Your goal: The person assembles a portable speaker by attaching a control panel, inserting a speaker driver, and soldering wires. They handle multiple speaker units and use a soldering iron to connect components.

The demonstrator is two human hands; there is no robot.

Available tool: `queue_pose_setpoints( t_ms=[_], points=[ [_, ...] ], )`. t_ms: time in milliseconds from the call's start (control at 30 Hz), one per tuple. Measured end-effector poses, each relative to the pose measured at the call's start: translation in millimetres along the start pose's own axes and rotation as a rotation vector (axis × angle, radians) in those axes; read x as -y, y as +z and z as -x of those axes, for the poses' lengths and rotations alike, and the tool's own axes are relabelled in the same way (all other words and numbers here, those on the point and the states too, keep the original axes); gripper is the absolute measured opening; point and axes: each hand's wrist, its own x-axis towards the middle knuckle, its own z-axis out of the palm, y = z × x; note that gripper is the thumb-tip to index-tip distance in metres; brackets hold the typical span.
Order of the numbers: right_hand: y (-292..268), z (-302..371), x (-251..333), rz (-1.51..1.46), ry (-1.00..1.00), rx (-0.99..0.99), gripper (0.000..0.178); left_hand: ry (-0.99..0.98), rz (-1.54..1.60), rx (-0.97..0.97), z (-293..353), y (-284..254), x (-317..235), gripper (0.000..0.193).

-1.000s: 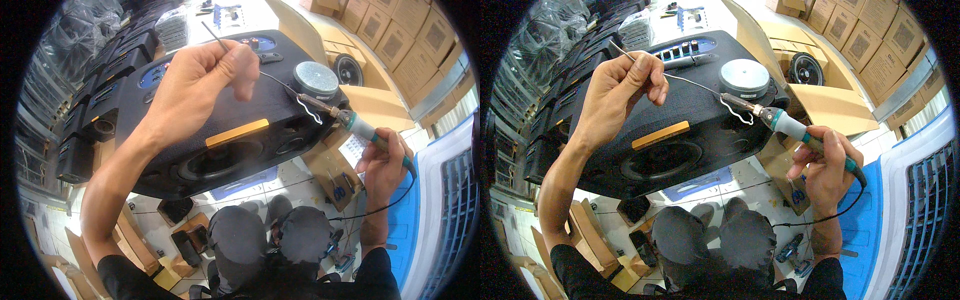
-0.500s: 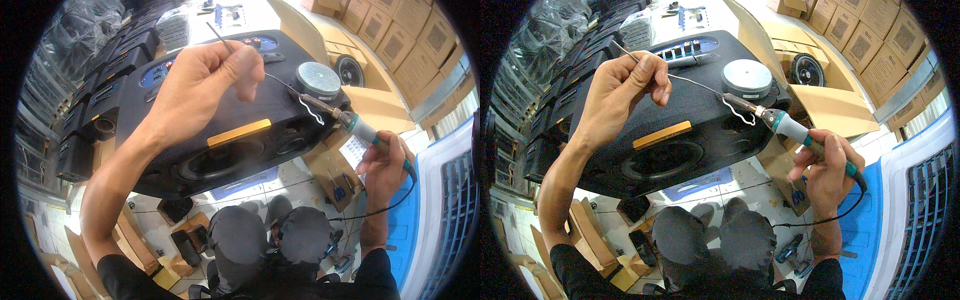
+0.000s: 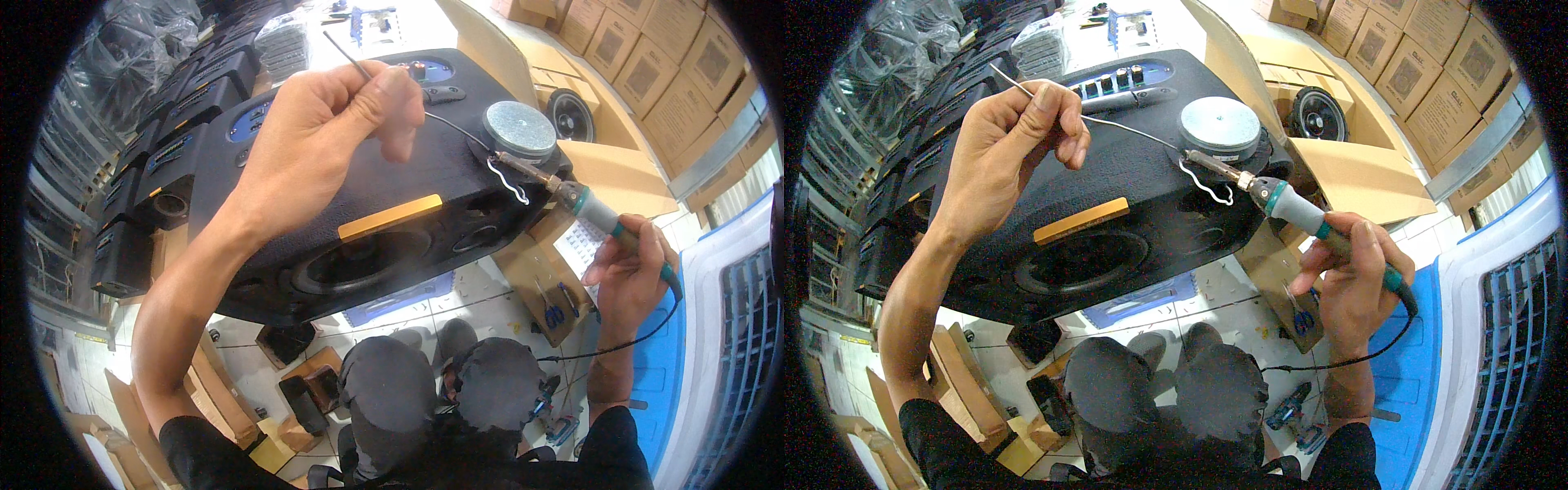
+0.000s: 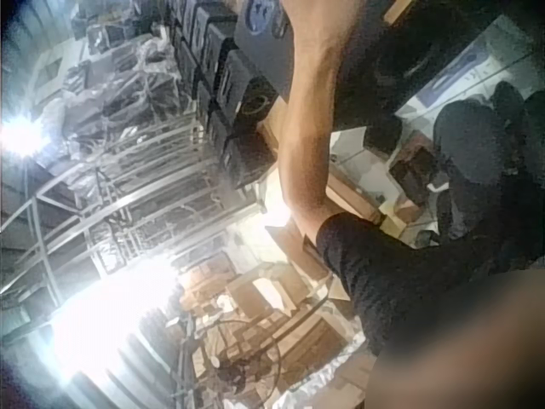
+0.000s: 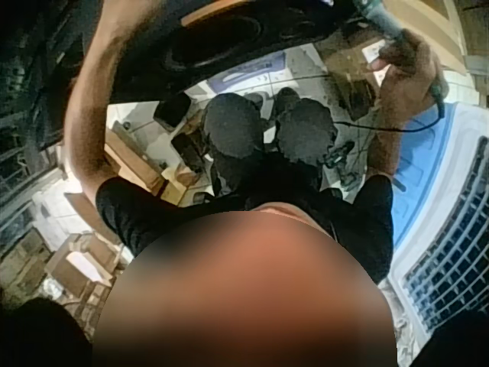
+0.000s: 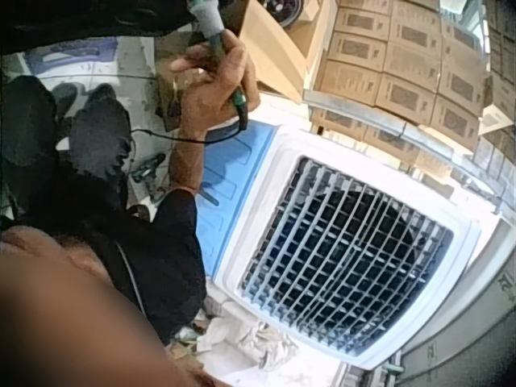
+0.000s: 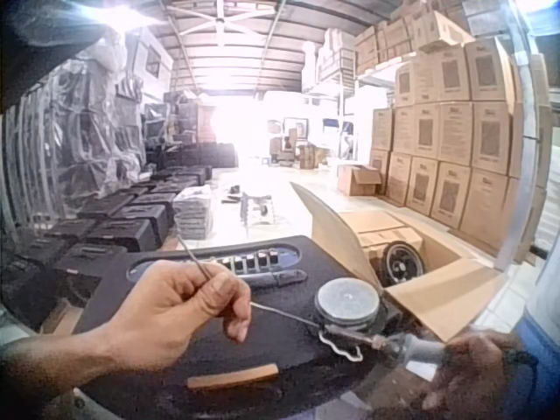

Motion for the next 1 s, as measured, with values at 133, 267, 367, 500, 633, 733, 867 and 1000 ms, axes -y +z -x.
queue_pose_setpoints(
  t_ms=[133, 267, 367, 500, 633, 733, 867, 1000],
  points=[
    [0, 0, -1, 0.021, -0.024, 0.016, 0.045, -0.005, 0.001, 0.013, 0, -2, 0, 0.041],
    [0, -1, -3, 0.026, -0.033, 0.037, 0.045, -0.010, -0.004, -0.004, -2, 0, 1, 0.042],
    [1, -1, -3, 0.047, -0.035, 0.026, 0.045, 0.009, -0.004, 0.015, -5, 3, 1, 0.043],
    [4, -3, -4, 0.014, 0.001, 0.005, 0.045, 0.037, -0.007, 0.054, -6, 6, 2, 0.043],
    [1, -8, -3, -0.040, 0.050, 0.029, 0.044, 0.005, -0.010, 0.034, -4, 5, 0, 0.044],
    [0, -10, -3, -0.086, 0.064, 0.041, 0.043, -0.019, -0.019, 0.034, -2, 2, 0, 0.045],
    [-1, -10, -4, -0.152, 0.070, 0.049, 0.043, -0.003, -0.017, 0.012, -2, -1, 1, 0.045],
    [-1, -10, -4, -0.119, 0.052, 0.055, 0.042, 0.008, -0.017, 0.012, -2, -1, 2, 0.045]
  ],
)
